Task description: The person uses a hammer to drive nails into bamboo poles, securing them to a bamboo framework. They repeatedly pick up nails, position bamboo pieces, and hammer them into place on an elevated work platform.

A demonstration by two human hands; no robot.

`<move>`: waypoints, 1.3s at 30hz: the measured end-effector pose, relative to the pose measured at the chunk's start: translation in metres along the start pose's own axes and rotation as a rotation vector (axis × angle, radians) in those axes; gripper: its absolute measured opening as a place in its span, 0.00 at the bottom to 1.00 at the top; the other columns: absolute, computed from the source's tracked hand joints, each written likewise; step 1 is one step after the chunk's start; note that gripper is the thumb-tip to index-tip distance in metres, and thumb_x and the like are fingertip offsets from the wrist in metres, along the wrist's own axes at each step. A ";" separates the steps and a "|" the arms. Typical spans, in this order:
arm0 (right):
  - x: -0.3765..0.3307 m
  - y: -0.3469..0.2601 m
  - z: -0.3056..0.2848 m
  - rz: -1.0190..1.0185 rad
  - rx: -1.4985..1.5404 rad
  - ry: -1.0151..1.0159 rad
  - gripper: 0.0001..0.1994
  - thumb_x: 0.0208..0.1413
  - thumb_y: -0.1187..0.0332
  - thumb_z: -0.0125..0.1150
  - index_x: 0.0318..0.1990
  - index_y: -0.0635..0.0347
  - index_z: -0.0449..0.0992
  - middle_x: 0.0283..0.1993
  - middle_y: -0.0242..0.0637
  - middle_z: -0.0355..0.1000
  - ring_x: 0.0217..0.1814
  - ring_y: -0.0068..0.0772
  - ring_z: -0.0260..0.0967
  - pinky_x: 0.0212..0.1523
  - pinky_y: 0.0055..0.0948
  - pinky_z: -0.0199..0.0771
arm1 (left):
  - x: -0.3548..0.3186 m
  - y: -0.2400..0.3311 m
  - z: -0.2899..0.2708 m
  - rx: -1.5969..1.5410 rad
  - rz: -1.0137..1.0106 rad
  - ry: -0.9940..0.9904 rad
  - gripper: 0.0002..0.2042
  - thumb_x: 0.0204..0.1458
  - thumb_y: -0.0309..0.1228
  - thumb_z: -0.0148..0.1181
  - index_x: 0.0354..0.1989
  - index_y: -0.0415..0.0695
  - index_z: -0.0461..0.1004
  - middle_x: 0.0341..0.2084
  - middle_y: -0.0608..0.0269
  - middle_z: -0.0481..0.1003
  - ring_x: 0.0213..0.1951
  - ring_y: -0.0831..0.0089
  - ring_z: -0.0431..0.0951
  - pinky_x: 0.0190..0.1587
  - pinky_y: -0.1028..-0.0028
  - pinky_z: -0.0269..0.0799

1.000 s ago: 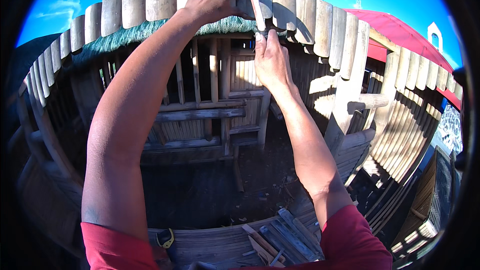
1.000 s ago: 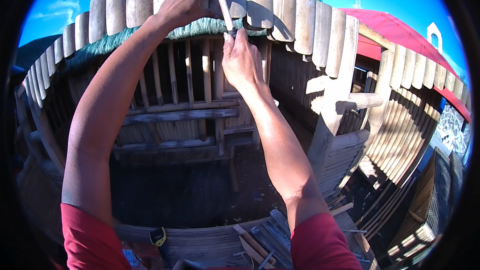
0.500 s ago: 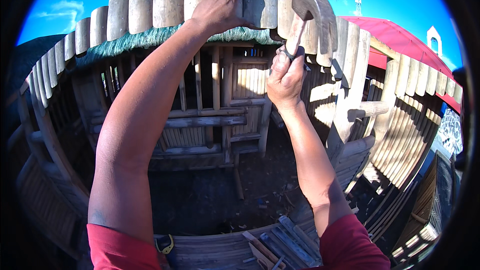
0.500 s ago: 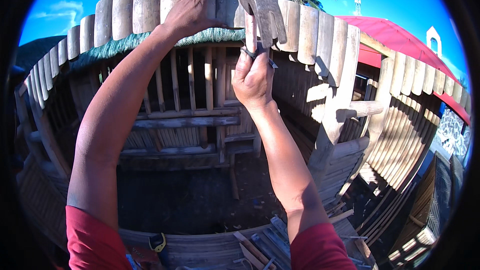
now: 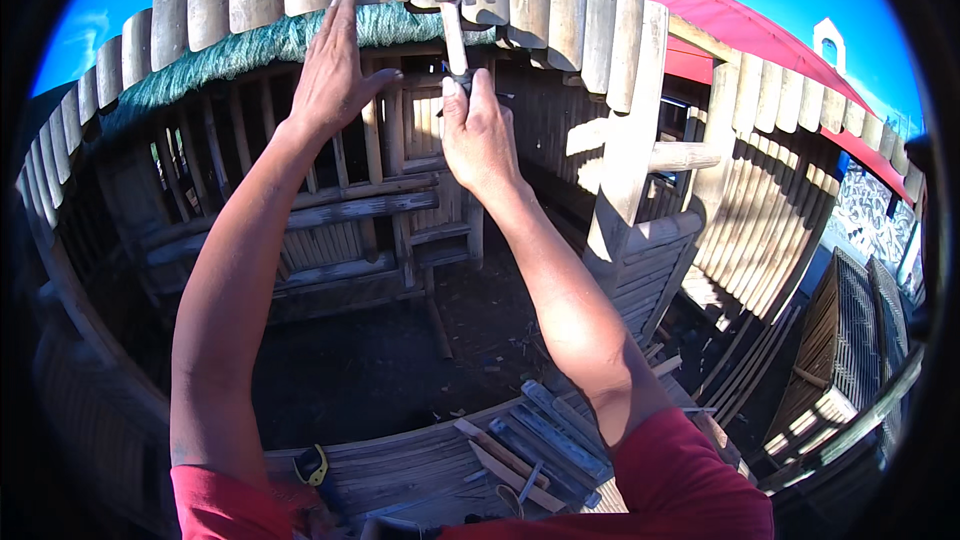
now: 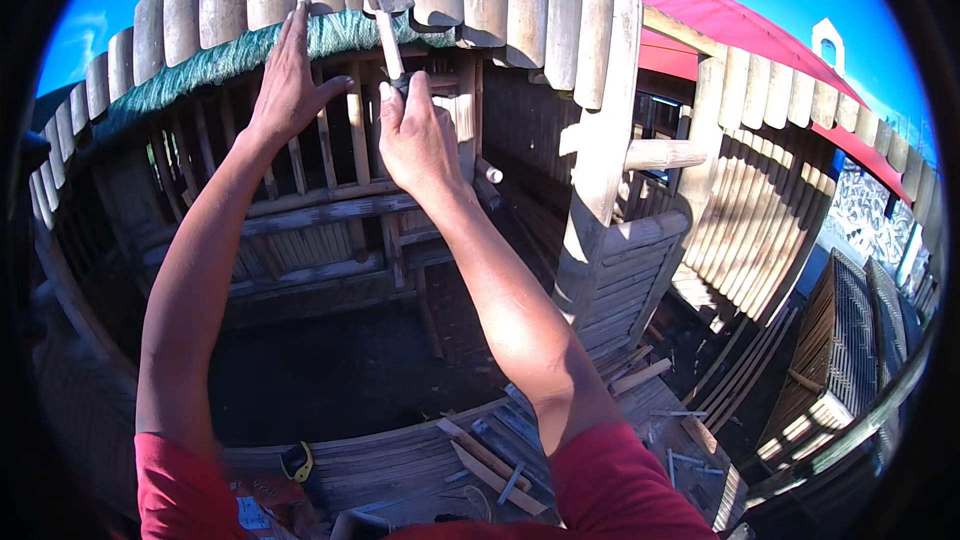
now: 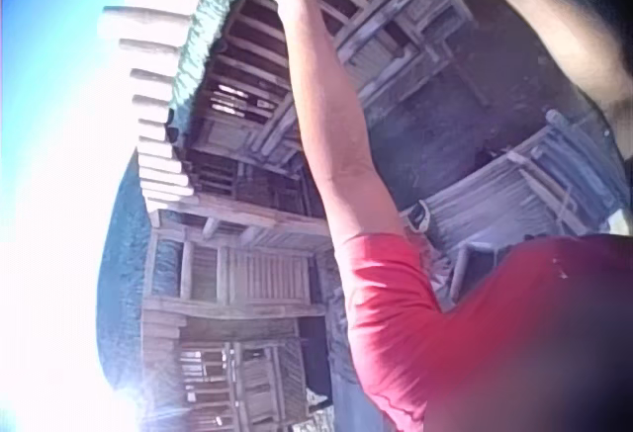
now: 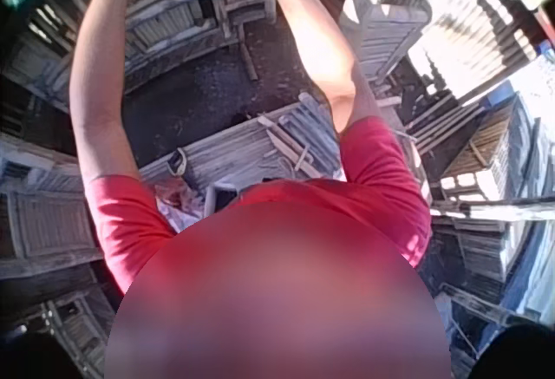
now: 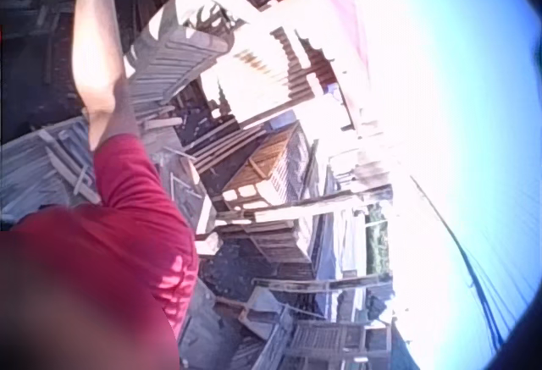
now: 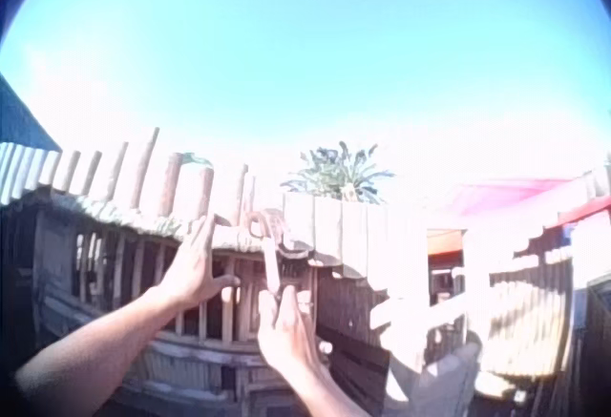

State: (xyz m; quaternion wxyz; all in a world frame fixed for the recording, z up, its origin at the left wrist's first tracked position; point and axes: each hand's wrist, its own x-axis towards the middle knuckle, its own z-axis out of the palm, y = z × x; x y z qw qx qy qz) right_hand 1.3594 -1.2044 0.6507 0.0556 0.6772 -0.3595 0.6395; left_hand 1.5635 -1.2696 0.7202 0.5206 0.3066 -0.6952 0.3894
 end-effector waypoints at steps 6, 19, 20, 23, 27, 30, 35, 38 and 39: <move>-0.256 0.065 -0.007 0.193 0.284 -0.171 0.19 0.64 0.64 0.62 0.55 0.69 0.68 0.37 0.50 0.78 0.38 0.50 0.80 0.40 0.37 0.76 | -0.314 0.109 -0.028 -0.381 -0.634 -0.379 0.46 0.52 0.25 0.67 0.75 0.35 0.43 0.72 0.39 0.53 0.74 0.49 0.54 0.74 0.58 0.51; -0.594 -0.006 -0.023 0.828 0.317 -0.911 0.09 0.60 0.68 0.65 0.41 0.61 0.74 0.25 0.32 0.70 0.24 0.22 0.65 0.27 0.30 0.67 | -0.673 0.290 -0.241 -0.609 -1.403 -1.372 0.31 0.59 0.46 0.63 0.64 0.36 0.68 0.59 0.43 0.74 0.59 0.54 0.76 0.61 0.62 0.70; -0.601 -0.015 -0.018 0.948 0.348 -0.986 0.08 0.60 0.68 0.65 0.40 0.61 0.74 0.25 0.30 0.69 0.23 0.21 0.65 0.25 0.29 0.66 | -0.682 0.295 -0.258 -0.579 -1.488 -1.321 0.31 0.59 0.46 0.63 0.64 0.36 0.68 0.58 0.44 0.75 0.59 0.53 0.76 0.61 0.62 0.70; -0.614 -0.037 -0.002 1.067 0.386 -1.222 0.09 0.60 0.65 0.66 0.39 0.61 0.75 0.23 0.29 0.68 0.23 0.21 0.66 0.25 0.29 0.66 | -0.705 0.298 -0.302 -0.589 -1.599 -1.261 0.30 0.58 0.46 0.63 0.61 0.35 0.70 0.54 0.44 0.77 0.57 0.52 0.77 0.60 0.62 0.71; -0.635 -0.061 0.026 0.876 0.347 -1.333 0.09 0.60 0.63 0.66 0.39 0.58 0.77 0.20 0.27 0.65 0.19 0.19 0.63 0.23 0.28 0.64 | -0.744 0.278 -0.351 -0.518 -1.607 -1.243 0.30 0.57 0.47 0.63 0.60 0.36 0.71 0.53 0.44 0.78 0.55 0.53 0.79 0.59 0.62 0.72; -0.654 -0.082 0.057 0.865 0.346 -1.377 0.08 0.60 0.64 0.66 0.40 0.57 0.79 0.18 0.25 0.62 0.19 0.18 0.62 0.22 0.28 0.63 | -0.784 0.256 -0.388 -0.488 -1.711 -1.177 0.29 0.57 0.47 0.62 0.60 0.38 0.72 0.51 0.44 0.79 0.54 0.53 0.80 0.57 0.63 0.73; -0.687 -0.132 0.145 1.141 0.332 -1.526 0.08 0.61 0.66 0.65 0.41 0.60 0.78 0.19 0.22 0.60 0.16 0.16 0.58 0.18 0.25 0.59 | -0.844 0.197 -0.455 -0.293 -1.816 -1.210 0.26 0.57 0.45 0.62 0.59 0.40 0.73 0.46 0.49 0.82 0.51 0.54 0.81 0.54 0.63 0.74; -0.713 -0.166 0.200 1.020 0.362 -1.511 0.09 0.60 0.67 0.67 0.45 0.58 0.79 0.20 0.24 0.63 0.17 0.16 0.61 0.19 0.25 0.60 | -0.856 0.171 -0.513 -0.229 -1.951 -1.109 0.25 0.57 0.44 0.61 0.59 0.40 0.73 0.46 0.48 0.82 0.49 0.54 0.82 0.53 0.61 0.75; -0.723 -0.177 0.213 1.057 0.407 -1.497 0.10 0.60 0.67 0.67 0.46 0.58 0.79 0.20 0.25 0.64 0.18 0.17 0.62 0.19 0.25 0.61 | -0.856 0.174 -0.534 -0.207 -2.006 -1.060 0.25 0.58 0.44 0.61 0.59 0.39 0.73 0.46 0.48 0.82 0.49 0.54 0.82 0.53 0.62 0.75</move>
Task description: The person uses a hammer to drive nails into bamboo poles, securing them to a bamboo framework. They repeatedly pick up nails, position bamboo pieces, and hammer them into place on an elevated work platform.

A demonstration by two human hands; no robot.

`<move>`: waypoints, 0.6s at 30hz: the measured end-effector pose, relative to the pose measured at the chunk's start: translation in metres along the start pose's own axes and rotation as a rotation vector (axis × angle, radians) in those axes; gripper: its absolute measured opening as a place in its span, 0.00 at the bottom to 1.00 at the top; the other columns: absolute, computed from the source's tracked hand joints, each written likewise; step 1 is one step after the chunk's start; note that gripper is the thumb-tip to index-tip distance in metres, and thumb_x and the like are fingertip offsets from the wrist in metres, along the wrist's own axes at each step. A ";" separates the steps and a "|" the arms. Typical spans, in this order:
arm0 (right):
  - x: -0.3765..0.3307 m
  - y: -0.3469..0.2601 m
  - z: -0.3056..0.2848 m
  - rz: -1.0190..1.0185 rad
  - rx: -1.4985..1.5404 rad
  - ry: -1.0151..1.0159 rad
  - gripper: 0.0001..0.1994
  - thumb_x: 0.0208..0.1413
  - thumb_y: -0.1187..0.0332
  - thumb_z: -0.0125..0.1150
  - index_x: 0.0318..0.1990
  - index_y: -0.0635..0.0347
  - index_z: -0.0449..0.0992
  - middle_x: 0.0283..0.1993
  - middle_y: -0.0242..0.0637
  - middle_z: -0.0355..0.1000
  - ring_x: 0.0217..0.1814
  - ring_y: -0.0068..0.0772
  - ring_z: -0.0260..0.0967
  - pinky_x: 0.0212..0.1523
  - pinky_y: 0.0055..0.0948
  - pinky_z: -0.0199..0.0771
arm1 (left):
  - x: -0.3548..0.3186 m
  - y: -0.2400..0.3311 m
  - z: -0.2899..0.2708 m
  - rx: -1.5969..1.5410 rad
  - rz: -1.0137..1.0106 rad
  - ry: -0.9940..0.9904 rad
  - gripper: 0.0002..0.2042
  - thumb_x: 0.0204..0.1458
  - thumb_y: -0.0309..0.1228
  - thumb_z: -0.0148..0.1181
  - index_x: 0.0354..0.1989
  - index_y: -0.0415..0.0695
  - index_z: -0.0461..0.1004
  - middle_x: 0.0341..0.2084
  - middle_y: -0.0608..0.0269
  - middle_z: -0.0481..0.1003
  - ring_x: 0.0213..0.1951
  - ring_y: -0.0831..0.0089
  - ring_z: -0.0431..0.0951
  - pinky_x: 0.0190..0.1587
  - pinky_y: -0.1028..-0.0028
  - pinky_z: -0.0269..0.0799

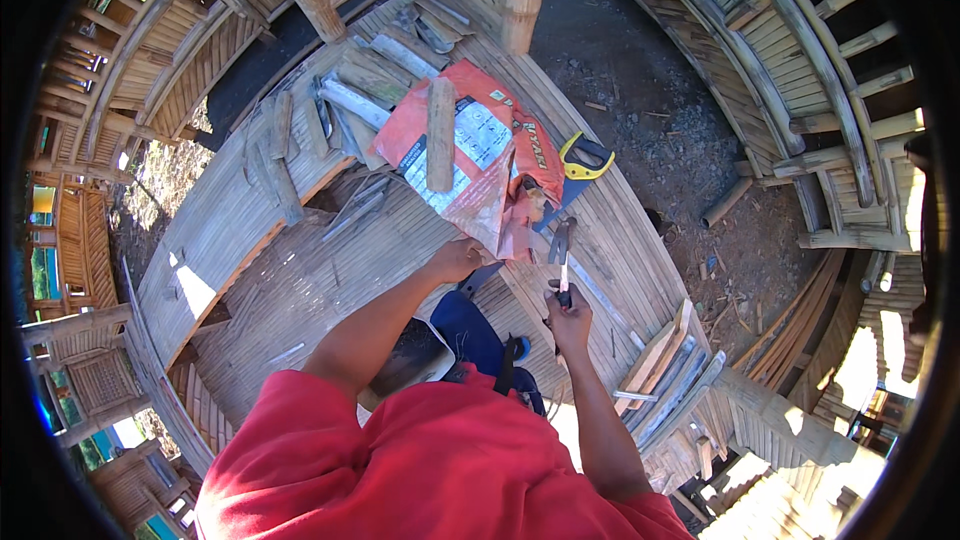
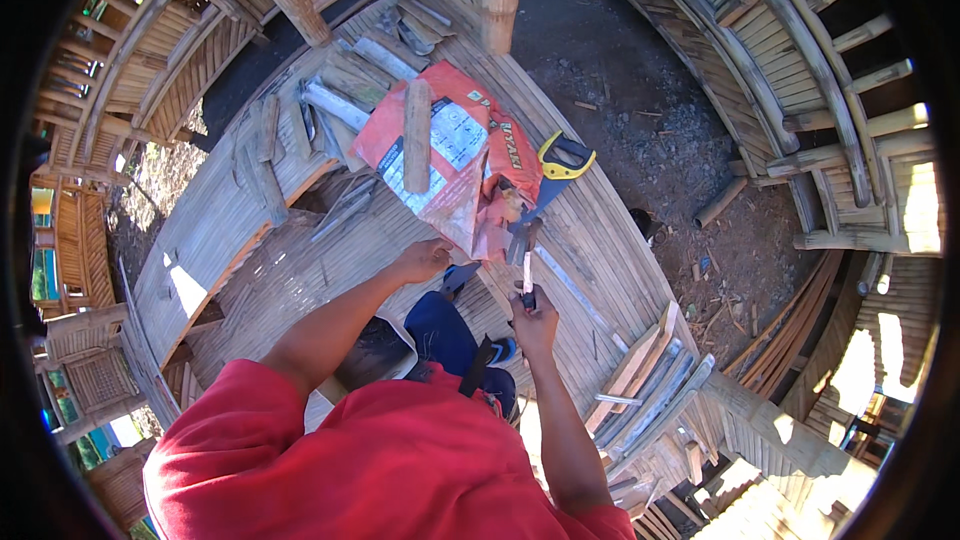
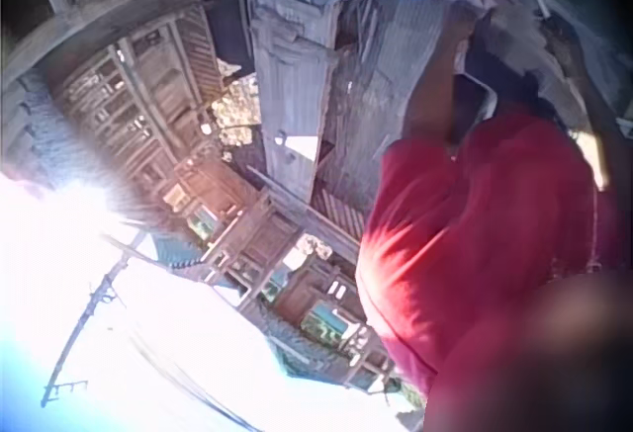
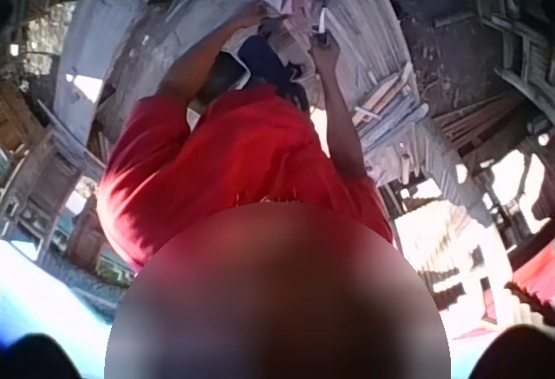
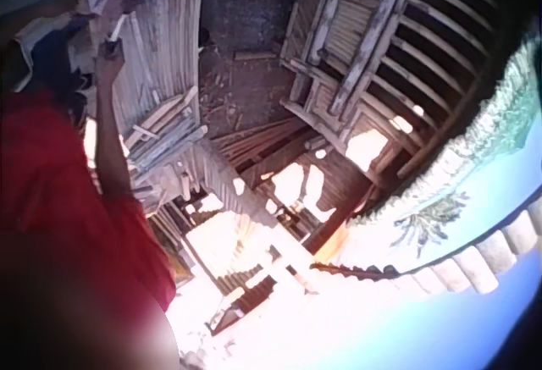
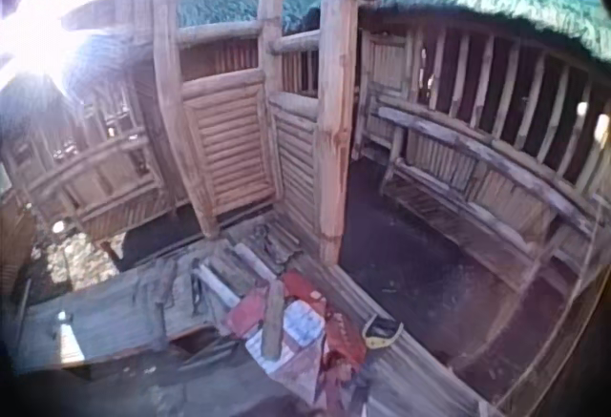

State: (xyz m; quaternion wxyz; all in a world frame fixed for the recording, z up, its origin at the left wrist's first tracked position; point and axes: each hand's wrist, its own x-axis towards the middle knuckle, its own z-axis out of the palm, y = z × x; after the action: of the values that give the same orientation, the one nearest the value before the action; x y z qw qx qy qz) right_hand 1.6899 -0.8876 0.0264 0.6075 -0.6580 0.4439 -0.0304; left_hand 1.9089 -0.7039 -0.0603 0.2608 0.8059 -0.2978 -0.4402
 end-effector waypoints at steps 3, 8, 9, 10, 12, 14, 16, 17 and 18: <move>0.055 -0.013 0.055 0.068 0.185 -0.118 0.15 0.60 0.69 0.66 0.52 0.62 0.76 0.24 0.29 0.69 0.21 0.21 0.68 0.23 0.26 0.69 | -0.024 -0.041 -0.039 -0.123 -0.097 0.114 0.26 0.58 0.43 0.61 0.59 0.38 0.73 0.46 0.48 0.81 0.48 0.56 0.82 0.52 0.62 0.75; 0.145 -0.020 0.166 0.074 0.150 -0.176 0.17 0.61 0.72 0.63 0.55 0.68 0.74 0.31 0.36 0.74 0.29 0.27 0.73 0.27 0.29 0.75 | -0.069 -0.091 -0.064 -0.327 -0.249 0.361 0.26 0.58 0.43 0.61 0.59 0.37 0.73 0.45 0.51 0.82 0.49 0.60 0.81 0.52 0.64 0.74; 0.160 -0.021 0.186 0.026 0.114 -0.204 0.18 0.60 0.70 0.63 0.55 0.69 0.73 0.35 0.39 0.77 0.35 0.28 0.76 0.33 0.29 0.77 | -0.076 -0.100 -0.073 -0.352 -0.242 0.348 0.26 0.58 0.43 0.61 0.59 0.37 0.73 0.45 0.51 0.81 0.49 0.60 0.80 0.53 0.64 0.74; 0.178 -0.024 0.212 -0.032 0.018 -0.162 0.19 0.59 0.69 0.64 0.56 0.69 0.73 0.38 0.41 0.78 0.38 0.32 0.77 0.36 0.31 0.77 | -0.078 -0.110 -0.085 -0.375 -0.259 0.325 0.26 0.58 0.43 0.61 0.59 0.37 0.73 0.45 0.51 0.81 0.50 0.60 0.80 0.53 0.64 0.73; 0.220 -0.030 0.257 -0.116 -0.181 -0.098 0.23 0.58 0.66 0.66 0.58 0.67 0.72 0.41 0.45 0.78 0.41 0.39 0.78 0.42 0.35 0.78 | -0.064 -0.131 -0.113 -0.450 -0.257 0.318 0.25 0.58 0.42 0.60 0.59 0.37 0.73 0.46 0.50 0.81 0.49 0.61 0.80 0.54 0.66 0.72; 0.263 -0.036 0.299 -0.175 -0.355 -0.052 0.28 0.56 0.64 0.67 0.63 0.65 0.70 0.43 0.48 0.77 0.41 0.47 0.77 0.45 0.40 0.78 | -0.040 -0.158 -0.141 -0.492 -0.245 0.392 0.24 0.59 0.40 0.60 0.60 0.37 0.72 0.46 0.50 0.80 0.49 0.62 0.79 0.54 0.67 0.72; 0.296 -0.038 0.344 -0.258 -0.431 0.167 0.33 0.56 0.64 0.67 0.68 0.62 0.65 0.44 0.51 0.76 0.43 0.52 0.76 0.48 0.43 0.76 | -0.008 -0.193 -0.176 -0.592 -0.252 0.404 0.23 0.60 0.36 0.59 0.60 0.37 0.71 0.45 0.51 0.80 0.48 0.65 0.79 0.53 0.68 0.72; 0.314 -0.042 0.369 -0.227 -0.480 0.266 0.36 0.55 0.63 0.68 0.71 0.61 0.62 0.44 0.52 0.76 0.44 0.55 0.76 0.49 0.45 0.76 | 0.015 -0.210 -0.196 -0.586 -0.229 0.412 0.23 0.60 0.36 0.59 0.60 0.37 0.72 0.45 0.51 0.80 0.47 0.65 0.79 0.53 0.68 0.72; 0.323 -0.042 0.387 -0.158 -0.616 0.346 0.42 0.55 0.63 0.68 0.75 0.61 0.53 0.47 0.55 0.75 0.50 0.57 0.75 0.51 0.47 0.75 | 0.037 -0.227 -0.214 -0.599 -0.206 0.424 0.23 0.60 0.37 0.59 0.60 0.37 0.72 0.45 0.52 0.79 0.47 0.65 0.79 0.52 0.68 0.72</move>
State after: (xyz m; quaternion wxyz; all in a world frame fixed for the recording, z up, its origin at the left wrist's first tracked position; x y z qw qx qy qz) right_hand 2.1321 -0.7945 -0.2006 0.2926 -0.8274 0.4764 -0.0530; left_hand 2.1671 -0.5399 -0.1338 0.4951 0.7929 -0.0127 -0.3550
